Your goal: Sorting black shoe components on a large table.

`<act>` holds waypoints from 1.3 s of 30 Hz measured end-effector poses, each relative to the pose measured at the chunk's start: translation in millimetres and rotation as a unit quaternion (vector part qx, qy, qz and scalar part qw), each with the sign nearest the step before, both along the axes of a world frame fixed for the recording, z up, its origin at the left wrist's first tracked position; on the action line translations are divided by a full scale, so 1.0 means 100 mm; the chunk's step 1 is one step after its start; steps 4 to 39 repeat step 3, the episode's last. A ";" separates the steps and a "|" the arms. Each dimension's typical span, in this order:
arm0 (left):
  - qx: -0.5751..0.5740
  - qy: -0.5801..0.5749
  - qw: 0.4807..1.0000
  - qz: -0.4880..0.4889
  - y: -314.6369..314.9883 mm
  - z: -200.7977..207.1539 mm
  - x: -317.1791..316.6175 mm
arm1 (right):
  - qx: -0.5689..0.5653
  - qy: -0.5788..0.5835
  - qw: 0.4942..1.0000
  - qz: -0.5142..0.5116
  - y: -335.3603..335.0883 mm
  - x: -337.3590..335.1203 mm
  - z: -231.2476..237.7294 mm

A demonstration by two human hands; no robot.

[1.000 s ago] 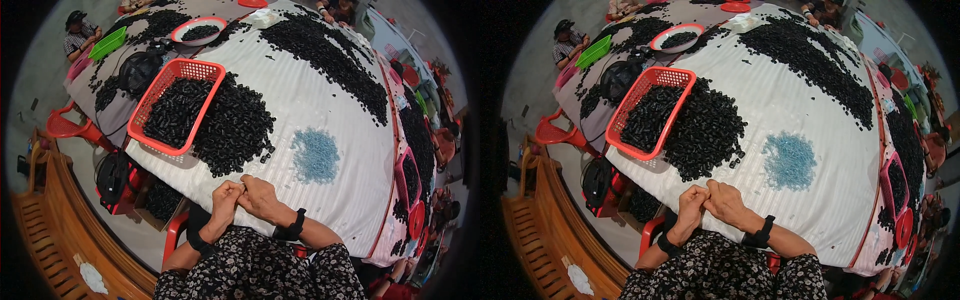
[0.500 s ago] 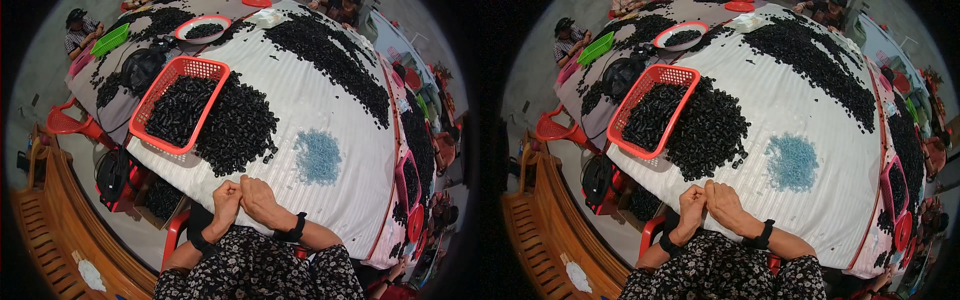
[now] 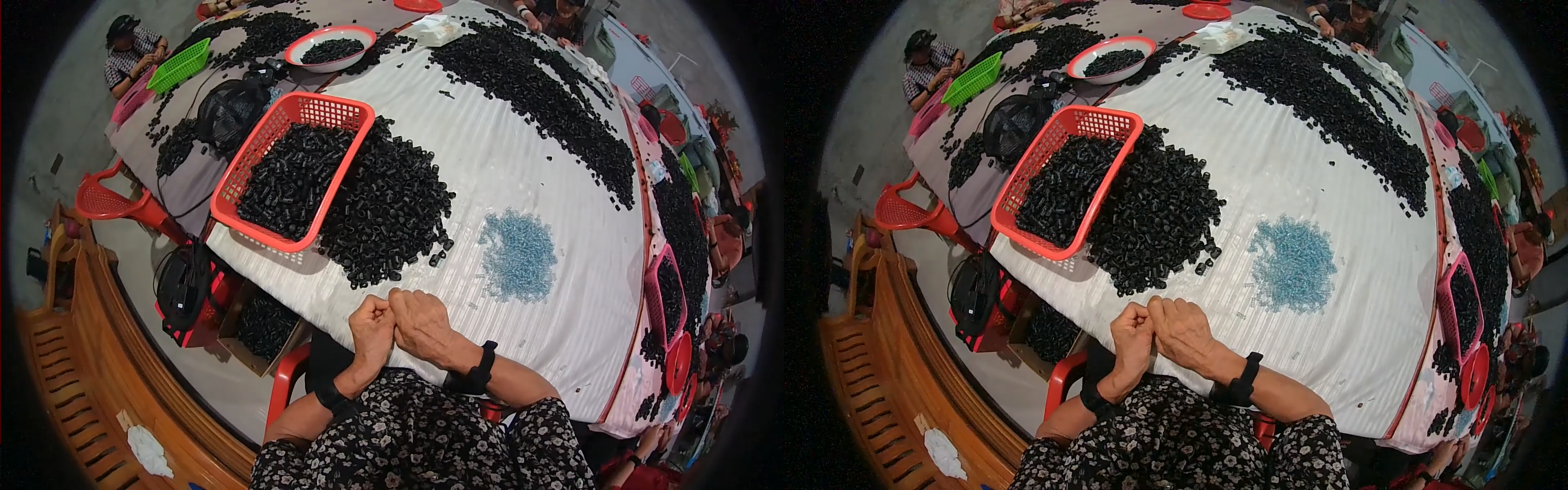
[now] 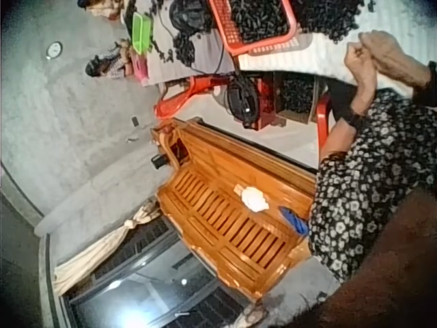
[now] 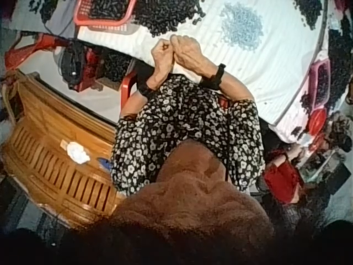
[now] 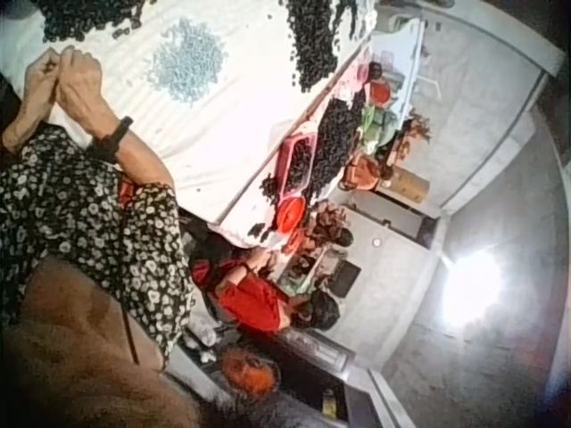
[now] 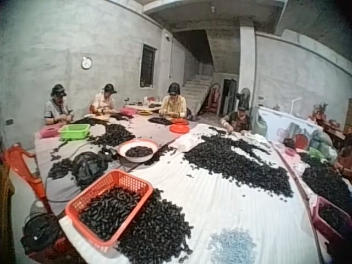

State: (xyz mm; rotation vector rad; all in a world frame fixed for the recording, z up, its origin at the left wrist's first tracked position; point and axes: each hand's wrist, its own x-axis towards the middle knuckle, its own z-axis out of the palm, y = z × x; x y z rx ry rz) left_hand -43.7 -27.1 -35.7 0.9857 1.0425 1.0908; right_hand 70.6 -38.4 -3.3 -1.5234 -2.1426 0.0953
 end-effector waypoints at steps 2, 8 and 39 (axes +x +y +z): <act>-0.005 0.011 1.000 0.000 0.00 0.00 0.00 | -0.002 0.007 1.000 -0.001 0.00 0.00 -0.02; -0.009 0.022 1.000 0.001 0.00 -0.01 0.00 | -0.003 0.014 1.000 -0.002 0.00 0.00 -0.04; -0.009 0.022 1.000 0.001 0.00 -0.01 0.00 | -0.003 0.014 1.000 -0.002 0.00 0.00 -0.04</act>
